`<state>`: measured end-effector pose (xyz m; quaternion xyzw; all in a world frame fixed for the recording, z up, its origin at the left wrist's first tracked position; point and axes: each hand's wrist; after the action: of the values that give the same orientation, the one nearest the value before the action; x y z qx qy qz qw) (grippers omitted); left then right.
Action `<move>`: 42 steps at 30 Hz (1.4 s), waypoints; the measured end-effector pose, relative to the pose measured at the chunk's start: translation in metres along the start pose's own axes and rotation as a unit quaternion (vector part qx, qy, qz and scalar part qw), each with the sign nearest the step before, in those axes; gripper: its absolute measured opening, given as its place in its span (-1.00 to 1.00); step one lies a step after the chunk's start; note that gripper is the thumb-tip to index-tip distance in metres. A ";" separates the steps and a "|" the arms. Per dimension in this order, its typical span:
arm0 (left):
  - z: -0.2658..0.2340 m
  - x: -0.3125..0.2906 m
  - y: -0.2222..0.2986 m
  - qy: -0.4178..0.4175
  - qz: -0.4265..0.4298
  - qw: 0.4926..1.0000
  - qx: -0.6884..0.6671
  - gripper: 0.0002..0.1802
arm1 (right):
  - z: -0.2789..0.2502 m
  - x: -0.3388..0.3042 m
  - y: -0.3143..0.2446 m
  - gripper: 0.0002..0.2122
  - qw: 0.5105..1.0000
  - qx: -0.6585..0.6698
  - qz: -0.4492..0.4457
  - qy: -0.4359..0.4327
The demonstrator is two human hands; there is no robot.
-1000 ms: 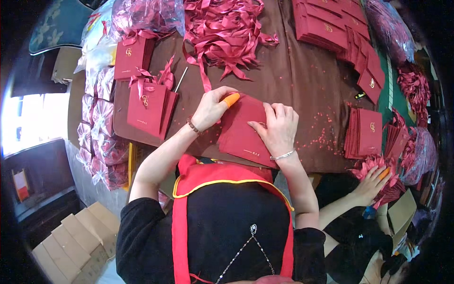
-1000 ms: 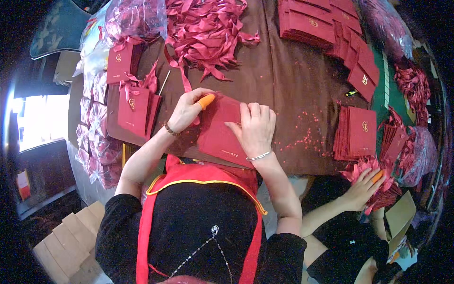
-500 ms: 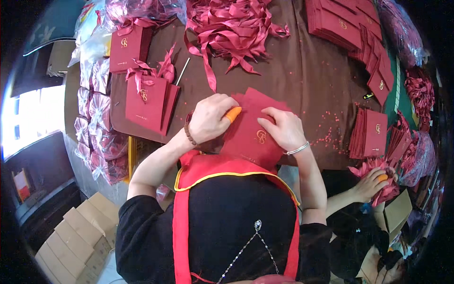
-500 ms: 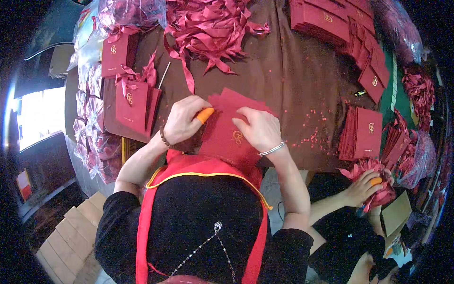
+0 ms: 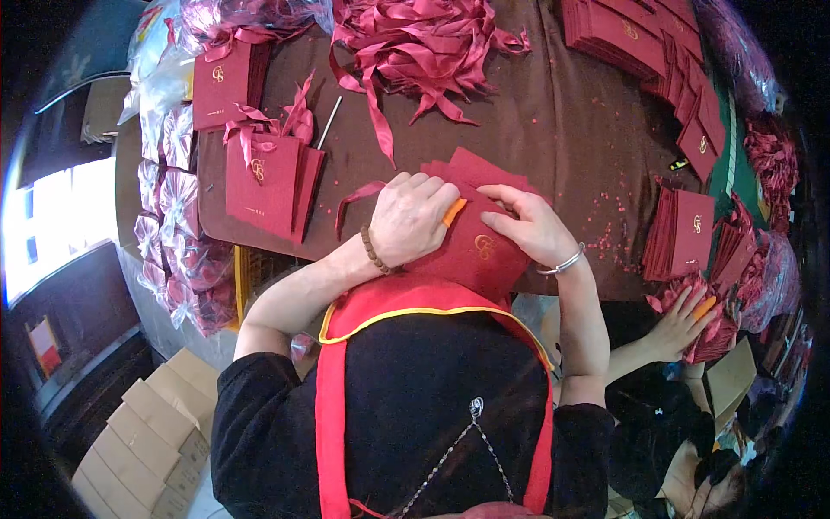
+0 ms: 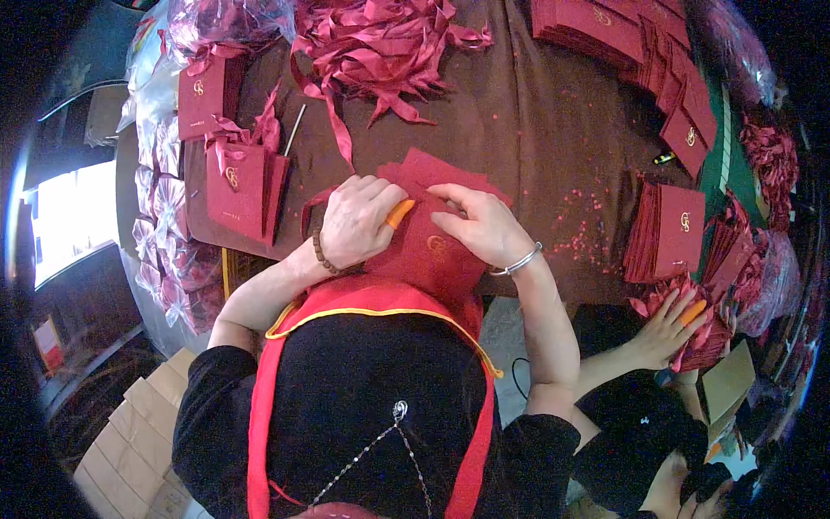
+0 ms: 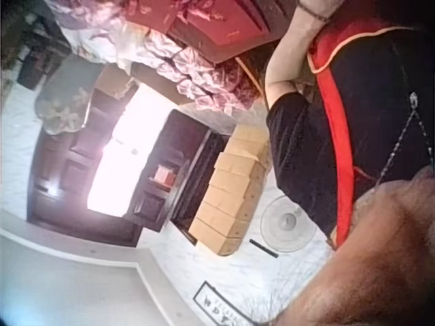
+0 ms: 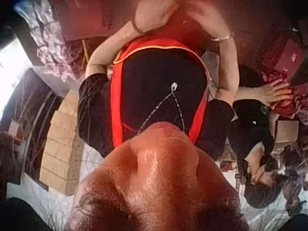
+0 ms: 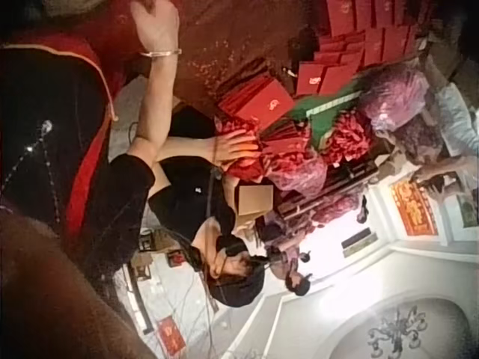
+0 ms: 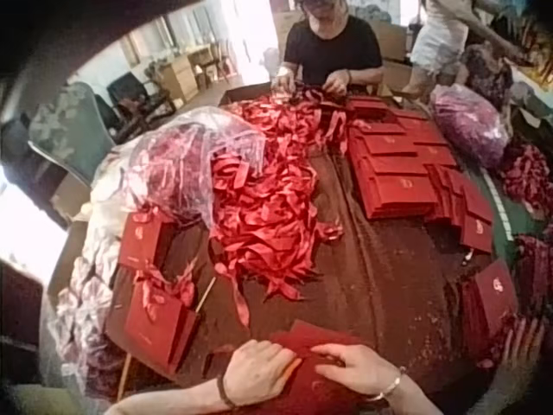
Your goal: The person assembles paper gift bags by threading ribbons through the holes to attach handles and stacking the finished bags on the table.
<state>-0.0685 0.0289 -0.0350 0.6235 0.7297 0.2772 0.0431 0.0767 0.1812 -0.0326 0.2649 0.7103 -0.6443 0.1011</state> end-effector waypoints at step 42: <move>-0.010 0.001 0.010 -0.088 -0.065 0.991 -0.077 -0.87 | 0.016 -0.007 0.007 -0.68 0.998 0.057 -0.030 0.019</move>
<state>-0.0642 0.0269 -0.0216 0.5914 0.7388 0.2729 0.1729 0.0830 0.1644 -0.0379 0.2608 0.6821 -0.6811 0.0528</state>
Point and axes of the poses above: each hand's wrist, its own x-axis towards the middle knuckle, its own z-axis out of the palm, y = z × x, and after that the axes turned 3 degrees about y, right-handed
